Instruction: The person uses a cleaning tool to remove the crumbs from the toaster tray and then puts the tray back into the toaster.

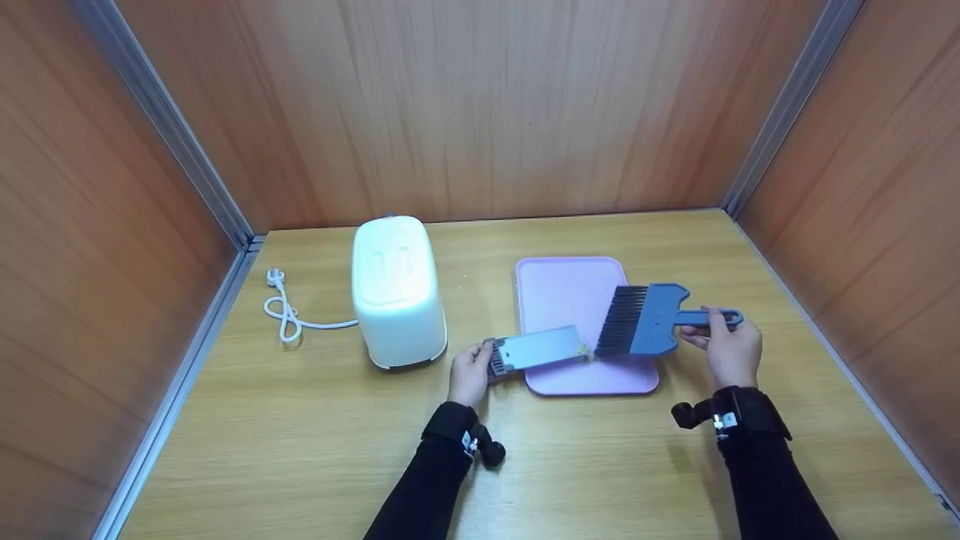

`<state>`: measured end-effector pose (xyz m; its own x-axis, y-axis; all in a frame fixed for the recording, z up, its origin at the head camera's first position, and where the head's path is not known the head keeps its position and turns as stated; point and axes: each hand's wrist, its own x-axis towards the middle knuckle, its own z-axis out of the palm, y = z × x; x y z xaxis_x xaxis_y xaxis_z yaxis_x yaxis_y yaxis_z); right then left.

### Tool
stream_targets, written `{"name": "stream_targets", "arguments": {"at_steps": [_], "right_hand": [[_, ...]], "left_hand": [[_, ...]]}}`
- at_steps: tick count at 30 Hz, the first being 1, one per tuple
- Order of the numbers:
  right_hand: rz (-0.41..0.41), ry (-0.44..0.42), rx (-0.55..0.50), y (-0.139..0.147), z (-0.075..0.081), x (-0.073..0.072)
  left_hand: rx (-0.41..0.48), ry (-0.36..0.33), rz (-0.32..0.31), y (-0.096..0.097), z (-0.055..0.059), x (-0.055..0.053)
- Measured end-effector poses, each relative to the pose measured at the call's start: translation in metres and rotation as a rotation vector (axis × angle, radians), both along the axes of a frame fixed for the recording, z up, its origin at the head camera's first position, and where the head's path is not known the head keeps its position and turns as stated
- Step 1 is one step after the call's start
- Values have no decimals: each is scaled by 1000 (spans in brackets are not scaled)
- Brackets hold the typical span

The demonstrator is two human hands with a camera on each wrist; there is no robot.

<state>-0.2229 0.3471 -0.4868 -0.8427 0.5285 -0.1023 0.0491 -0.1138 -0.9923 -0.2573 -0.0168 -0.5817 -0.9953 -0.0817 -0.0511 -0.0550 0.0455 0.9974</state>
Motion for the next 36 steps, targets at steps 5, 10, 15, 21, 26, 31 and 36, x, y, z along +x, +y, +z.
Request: {"name": "stream_targets", "arguments": {"at_steps": [5, 10, 15, 21, 26, 31, 36], "right_hand": [[-40, 42, -78, -3, 11, -5], [-51, 89, -58, -16, 19, -13], [-2, 98, -8, -41, 15, -19], [71, 67, 6, -78, 7, -22], [118, 72, 25, -101, 1, -22], [134, 74, 10, -115, -3, -21], [152, 55, 14, -121, -7, -20]], "left_hand": [[10, -24, 1, 1, 0, -1], [11, -38, 0, 2, 1, -1], [8, -40, -4, 1, 2, -1], [26, -36, -8, 2, 2, 0], [24, -13, -1, 1, 1, 0], [43, -36, -5, 1, 0, 0], [58, -58, 3, 1, -1, 0]]}}
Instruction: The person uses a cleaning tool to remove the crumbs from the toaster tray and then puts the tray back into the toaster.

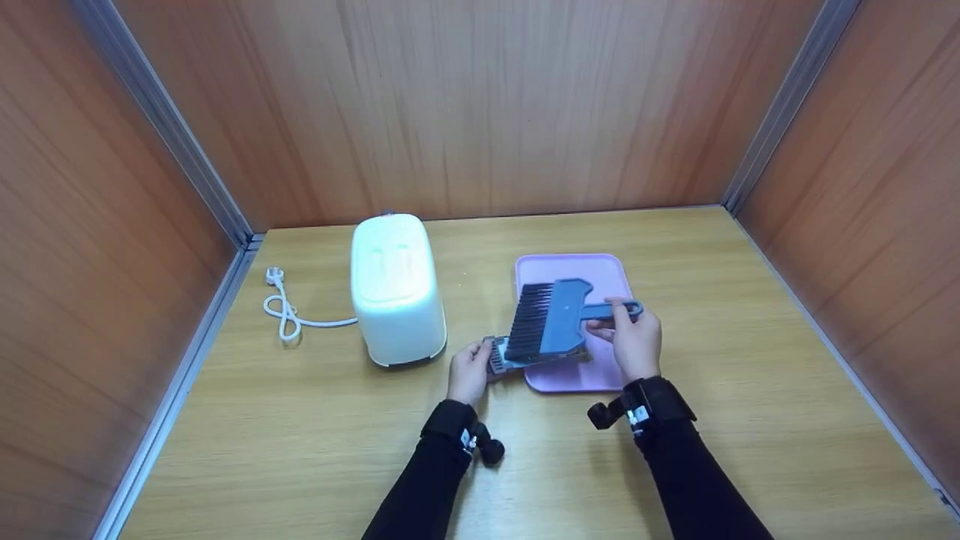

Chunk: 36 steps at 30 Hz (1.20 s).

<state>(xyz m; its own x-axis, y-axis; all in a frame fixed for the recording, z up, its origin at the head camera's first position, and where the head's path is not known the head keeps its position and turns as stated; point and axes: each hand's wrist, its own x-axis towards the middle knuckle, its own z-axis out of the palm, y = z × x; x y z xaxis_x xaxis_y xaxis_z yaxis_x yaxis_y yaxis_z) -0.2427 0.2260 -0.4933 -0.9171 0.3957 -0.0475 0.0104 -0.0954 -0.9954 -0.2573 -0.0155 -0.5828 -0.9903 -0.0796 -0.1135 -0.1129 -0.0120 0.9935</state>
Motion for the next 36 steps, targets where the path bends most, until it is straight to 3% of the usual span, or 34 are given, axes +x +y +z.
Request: {"name": "stream_targets", "arguments": {"at_steps": [10, 16, 26, 36], "right_hand": [[34, -37, 92, 8, -2, 4], [31, -50, 115, 19, 0, 4], [17, -33, 132, 37, 0, 5], [12, -54, 128, 53, 1, 6]], "left_hand": [[8, 15, -19, -1, 8, 3], [27, 5, -16, -1, 2, 0], [-93, 65, 7, -1, 1, -1], [-68, 20, 3, -2, -1, -1]]}}
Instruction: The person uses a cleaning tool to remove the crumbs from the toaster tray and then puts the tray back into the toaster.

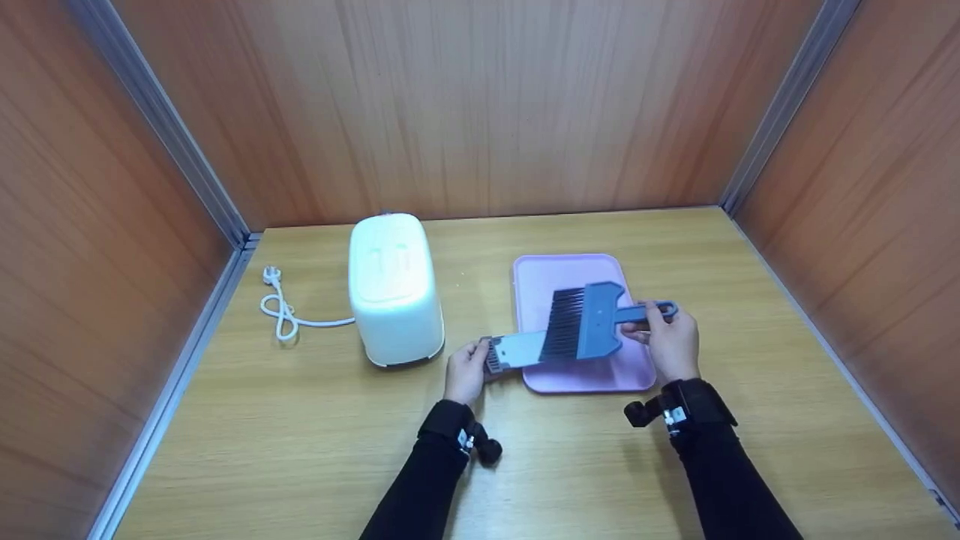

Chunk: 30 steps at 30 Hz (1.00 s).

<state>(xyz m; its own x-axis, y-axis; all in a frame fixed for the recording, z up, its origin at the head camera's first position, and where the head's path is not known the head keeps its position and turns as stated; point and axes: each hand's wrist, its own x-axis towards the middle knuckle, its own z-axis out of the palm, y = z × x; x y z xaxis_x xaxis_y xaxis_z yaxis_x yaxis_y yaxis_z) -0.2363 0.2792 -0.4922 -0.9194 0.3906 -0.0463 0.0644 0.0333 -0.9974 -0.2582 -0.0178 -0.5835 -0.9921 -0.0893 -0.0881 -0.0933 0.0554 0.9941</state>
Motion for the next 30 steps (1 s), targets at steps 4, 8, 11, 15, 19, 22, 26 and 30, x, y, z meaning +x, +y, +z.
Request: {"name": "stream_targets", "arguments": {"at_steps": [4, 8, 11, 15, 19, 22, 26, 30], "right_hand": [[-11, -16, 27, 7, 0, 2], [-20, -43, 63, 15, -1, 4], [-27, -47, 57, 22, -2, 5], [-33, -31, 26, 29, -6, 7], [-40, -38, 23, 35, -7, 9], [-46, -40, 18, 38, -6, 10], [-55, -41, 10, 40, -5, 12], [-78, -48, 14, 41, -5, 14]], "left_hand": [[4, 3, 0, 1, 0, 0], [-11, 2, -1, 1, 2, 0], [-10, 3, 0, 1, 2, 0], [-2, 28, -4, 0, 2, 1], [6, 28, -2, 0, 2, 1], [23, 3, 9, 0, 2, 0], [17, -2, 20, 0, 2, 1], [9, -5, 13, 0, 3, 1]]}}
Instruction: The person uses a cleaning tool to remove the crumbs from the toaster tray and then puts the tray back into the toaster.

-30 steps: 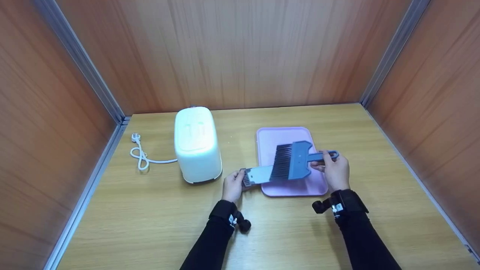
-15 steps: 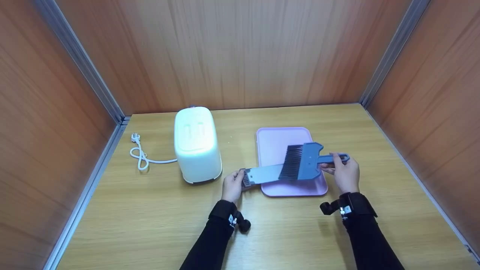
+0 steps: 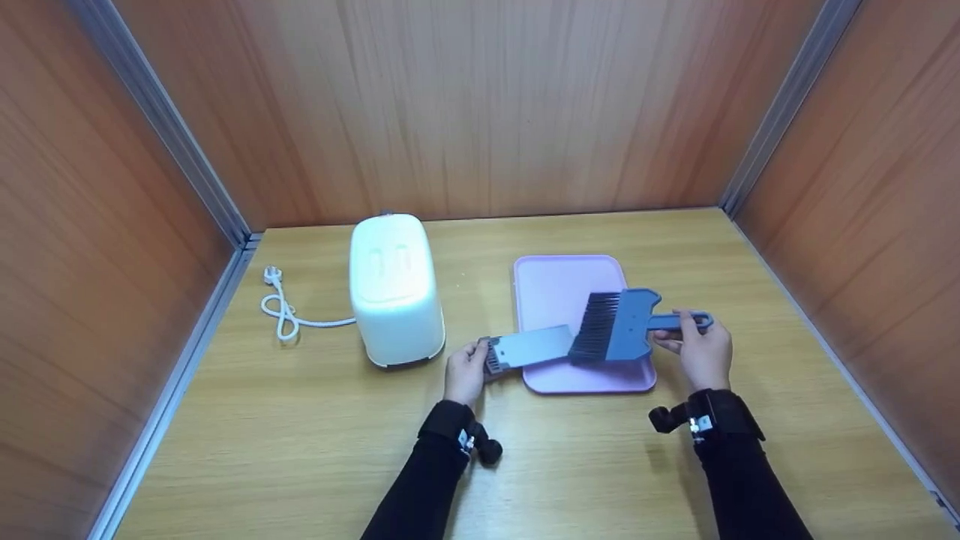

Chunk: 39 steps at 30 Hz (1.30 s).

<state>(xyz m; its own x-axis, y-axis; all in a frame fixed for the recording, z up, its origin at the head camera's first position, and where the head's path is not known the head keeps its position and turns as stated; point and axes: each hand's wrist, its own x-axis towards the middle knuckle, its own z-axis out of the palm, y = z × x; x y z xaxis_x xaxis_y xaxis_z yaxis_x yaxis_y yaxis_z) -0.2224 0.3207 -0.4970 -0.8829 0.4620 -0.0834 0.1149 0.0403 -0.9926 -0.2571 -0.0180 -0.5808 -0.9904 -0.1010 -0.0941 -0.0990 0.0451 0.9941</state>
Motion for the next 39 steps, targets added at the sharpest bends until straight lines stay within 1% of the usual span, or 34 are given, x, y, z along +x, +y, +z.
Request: {"name": "stream_targets", "arguments": {"at_steps": [6, 9, 12, 17, 24, 27, 29, 33, 36, 39], "right_hand": [[-26, 5, -12, 4, -4, 0], [-29, 1, -35, 8, -5, 1], [-37, 14, -68, 12, -4, 3], [-59, 42, -112, 15, 2, 4], [-128, 109, -206, 11, 17, -1], [-135, 118, -208, 3, 21, -6], [-130, 113, -184, -3, 21, -10], [-124, 114, -141, -17, 18, -17], [-137, 121, -119, -25, 14, -21], [-143, 125, -81, -30, 12, -23]], "left_hand": [[-20, -3, -5, 0, -1, 0], [-25, 2, -6, 0, -1, 0], [-13, 12, -8, 0, -1, 0], [19, 18, -3, 0, -1, 0], [-11, 7, 5, 1, 0, 0], [3, 10, 4, 1, 0, 0], [6, 18, 5, 1, 0, 0], [-10, 35, 8, 2, -1, 0], [-23, 33, 5, 2, -1, -1], [-15, 26, 6, 0, -2, 0]]}}
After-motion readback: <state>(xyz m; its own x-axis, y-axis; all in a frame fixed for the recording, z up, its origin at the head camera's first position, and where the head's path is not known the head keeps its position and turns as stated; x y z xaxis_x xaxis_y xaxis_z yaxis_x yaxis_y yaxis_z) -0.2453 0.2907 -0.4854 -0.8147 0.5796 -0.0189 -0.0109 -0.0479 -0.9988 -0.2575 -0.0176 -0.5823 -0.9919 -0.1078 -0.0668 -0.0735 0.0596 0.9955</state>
